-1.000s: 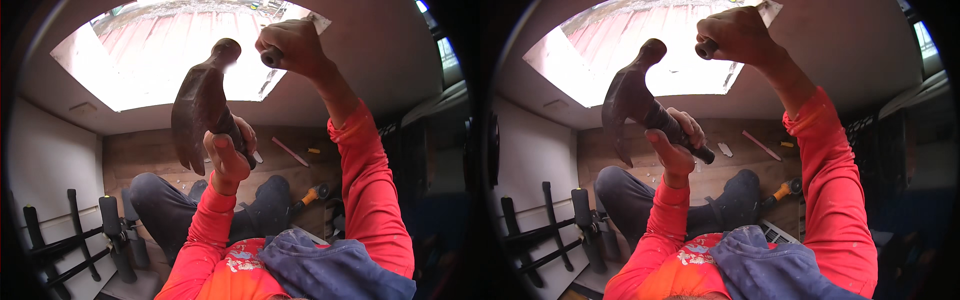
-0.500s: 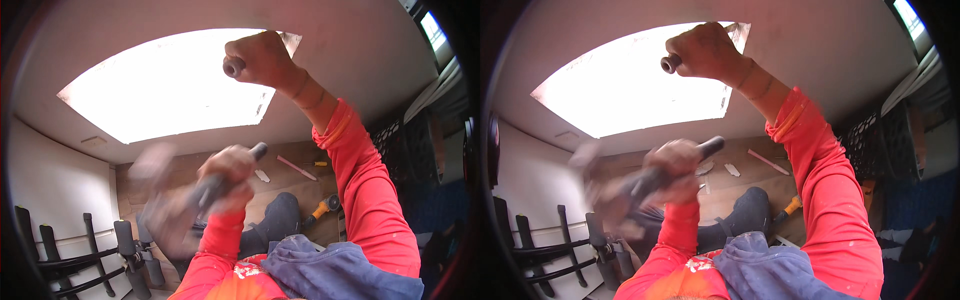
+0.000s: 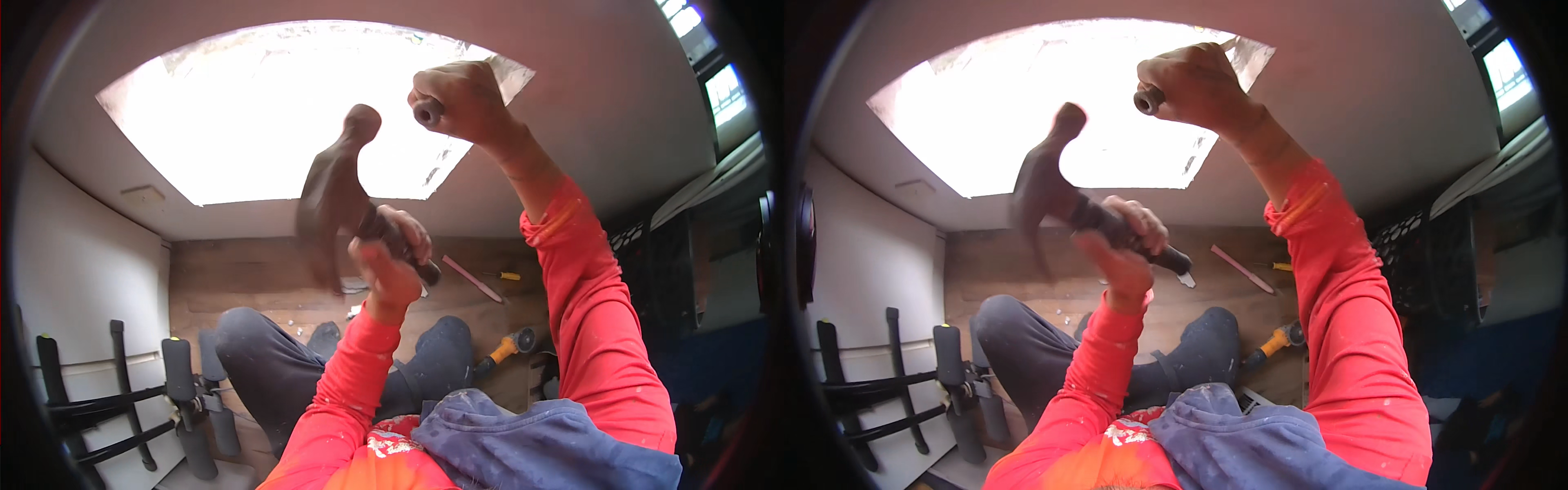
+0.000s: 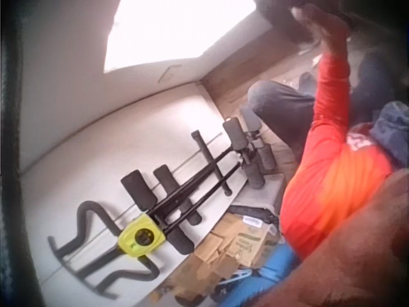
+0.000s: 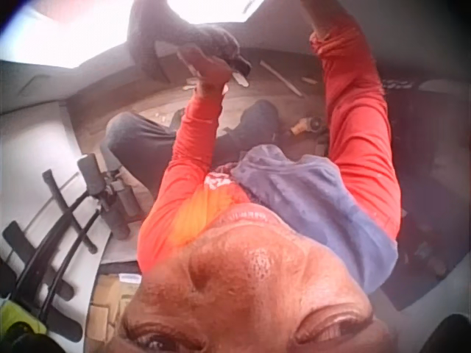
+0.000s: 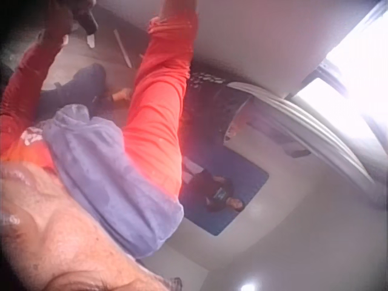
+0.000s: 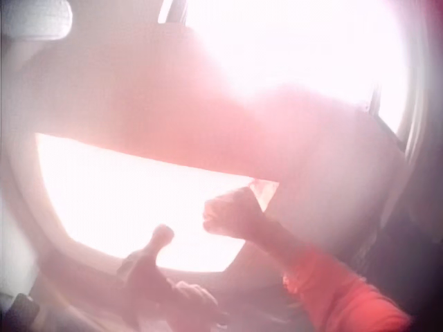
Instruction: The person uses an angle grinder to cut a rectangular opening in the ceiling from the outside, then moves inside to continue cutting the edges. They then use a hammer and chisel to break away the remaining material and clear the opening.
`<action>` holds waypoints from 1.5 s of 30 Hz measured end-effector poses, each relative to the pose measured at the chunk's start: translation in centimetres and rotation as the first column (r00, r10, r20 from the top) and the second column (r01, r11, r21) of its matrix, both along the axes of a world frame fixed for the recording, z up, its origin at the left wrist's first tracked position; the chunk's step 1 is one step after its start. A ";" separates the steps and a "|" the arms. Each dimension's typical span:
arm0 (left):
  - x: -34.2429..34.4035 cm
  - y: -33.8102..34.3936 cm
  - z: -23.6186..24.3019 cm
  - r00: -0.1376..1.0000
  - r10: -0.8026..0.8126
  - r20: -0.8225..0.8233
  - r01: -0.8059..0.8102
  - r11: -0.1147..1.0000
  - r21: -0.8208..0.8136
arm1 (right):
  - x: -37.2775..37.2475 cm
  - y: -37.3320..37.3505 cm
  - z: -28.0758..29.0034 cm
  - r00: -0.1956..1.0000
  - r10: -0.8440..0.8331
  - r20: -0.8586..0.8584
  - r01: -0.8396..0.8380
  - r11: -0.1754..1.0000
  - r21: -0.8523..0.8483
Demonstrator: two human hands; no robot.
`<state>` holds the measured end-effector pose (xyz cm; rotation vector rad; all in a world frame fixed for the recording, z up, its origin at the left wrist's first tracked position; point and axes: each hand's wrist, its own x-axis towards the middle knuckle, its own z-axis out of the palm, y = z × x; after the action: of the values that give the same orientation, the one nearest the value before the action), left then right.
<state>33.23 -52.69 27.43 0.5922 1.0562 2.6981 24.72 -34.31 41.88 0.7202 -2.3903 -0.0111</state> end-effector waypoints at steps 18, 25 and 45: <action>3.7 -2.6 0.2 0.918 0.201 -0.343 -0.146 0.973 0.178 | 4.4 -0.1 0.1 0.995 0.078 -0.070 -0.076 0.997 0.028; 3.0 0.0 -0.7 0.945 0.031 -0.325 -0.076 0.989 -0.124 | 3.4 0.2 0.6 0.997 0.077 -0.008 -0.077 0.995 -0.068; 3.3 -2.6 0.3 0.971 0.116 -0.210 -0.147 0.980 -0.137 | 4.5 0.0 0.5 0.996 0.068 -0.057 -0.069 0.998 -0.005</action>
<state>36.51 -55.25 27.75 0.8076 1.3848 2.6791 29.19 -34.30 42.33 0.7879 -2.3091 0.0056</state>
